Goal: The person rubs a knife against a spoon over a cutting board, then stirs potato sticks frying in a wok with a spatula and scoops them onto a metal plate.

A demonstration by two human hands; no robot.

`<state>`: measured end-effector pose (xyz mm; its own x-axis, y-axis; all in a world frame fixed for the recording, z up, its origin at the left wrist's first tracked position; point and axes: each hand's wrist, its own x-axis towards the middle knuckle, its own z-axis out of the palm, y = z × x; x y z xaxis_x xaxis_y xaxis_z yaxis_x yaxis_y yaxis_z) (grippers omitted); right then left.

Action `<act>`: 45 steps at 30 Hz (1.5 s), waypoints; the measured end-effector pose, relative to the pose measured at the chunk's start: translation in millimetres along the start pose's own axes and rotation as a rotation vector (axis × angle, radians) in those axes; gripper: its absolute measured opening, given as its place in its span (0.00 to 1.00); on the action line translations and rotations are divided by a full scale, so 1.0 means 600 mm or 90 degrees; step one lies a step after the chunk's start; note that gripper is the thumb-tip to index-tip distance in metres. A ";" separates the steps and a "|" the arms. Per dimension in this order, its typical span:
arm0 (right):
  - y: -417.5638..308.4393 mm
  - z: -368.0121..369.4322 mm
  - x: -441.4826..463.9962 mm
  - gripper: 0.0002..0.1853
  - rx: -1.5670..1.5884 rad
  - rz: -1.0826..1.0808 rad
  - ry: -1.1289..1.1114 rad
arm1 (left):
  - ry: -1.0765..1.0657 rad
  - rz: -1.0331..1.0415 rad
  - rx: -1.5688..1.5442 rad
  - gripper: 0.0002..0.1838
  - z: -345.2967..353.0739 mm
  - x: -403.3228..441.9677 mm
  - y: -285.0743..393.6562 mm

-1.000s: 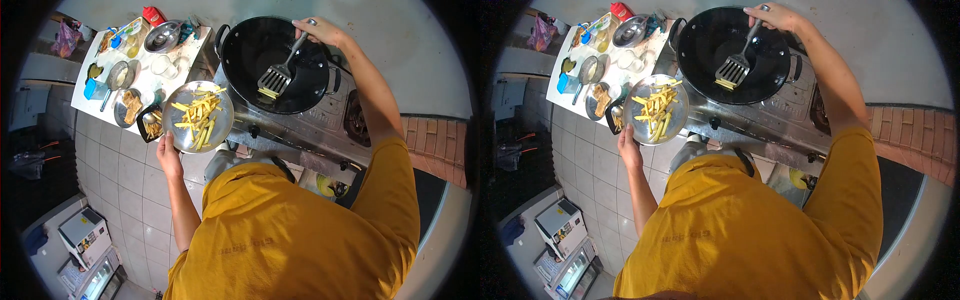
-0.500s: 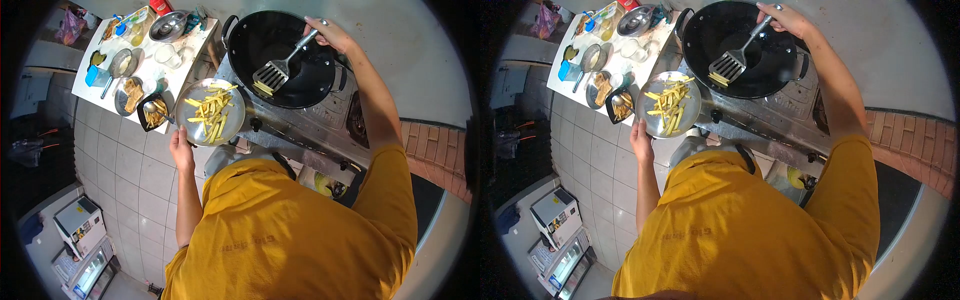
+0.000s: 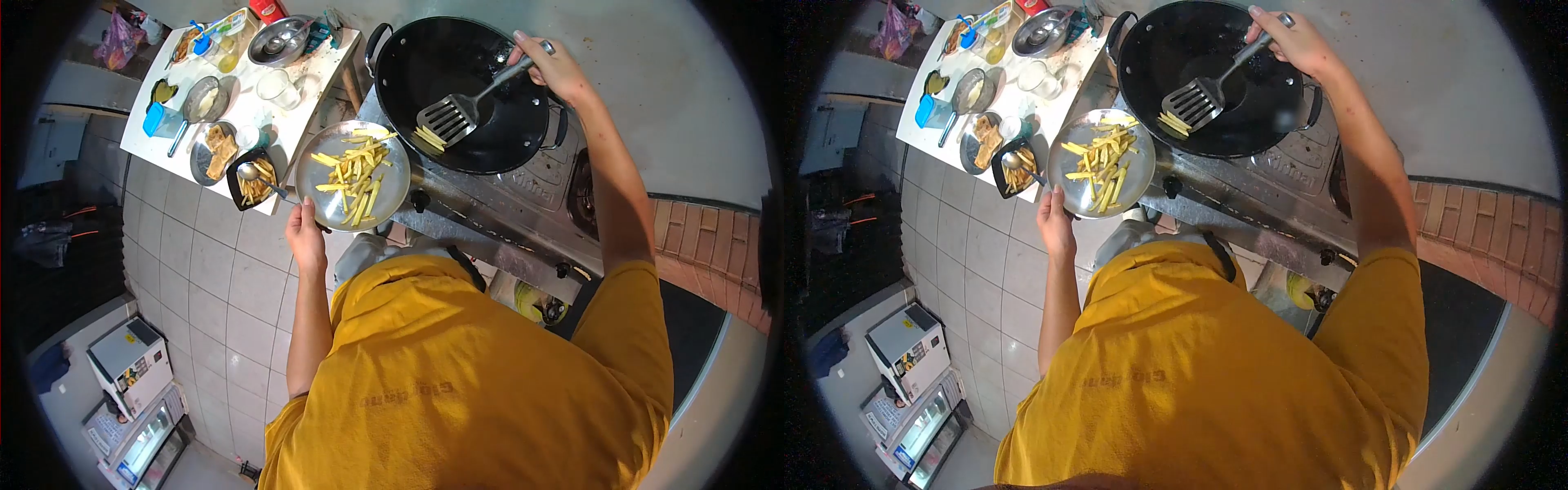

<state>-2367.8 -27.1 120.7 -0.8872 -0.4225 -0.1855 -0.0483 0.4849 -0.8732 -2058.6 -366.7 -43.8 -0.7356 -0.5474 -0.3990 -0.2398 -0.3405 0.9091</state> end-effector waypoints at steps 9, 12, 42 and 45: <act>-0.020 0.006 -0.054 0.24 -0.076 -0.103 0.039 | 0.030 0.008 -0.004 0.15 0.013 -0.014 0.009; -0.044 0.029 -0.068 0.23 -0.163 -0.270 0.046 | 0.040 0.016 0.008 0.15 0.015 -0.018 0.010; -0.076 0.057 -0.134 0.21 -0.170 -0.324 0.101 | 0.052 0.020 0.019 0.16 0.015 -0.036 0.020; -0.117 0.072 -0.160 0.20 -0.133 -0.272 0.146 | 0.047 0.014 0.004 0.16 0.019 -0.040 0.025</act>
<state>-2259.3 -53.7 180.3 -0.8450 -0.4485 0.2912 -0.4972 0.4582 -0.7368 -2051.8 -349.7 -19.5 -0.6917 -0.6101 -0.3865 -0.2279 -0.3234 0.9184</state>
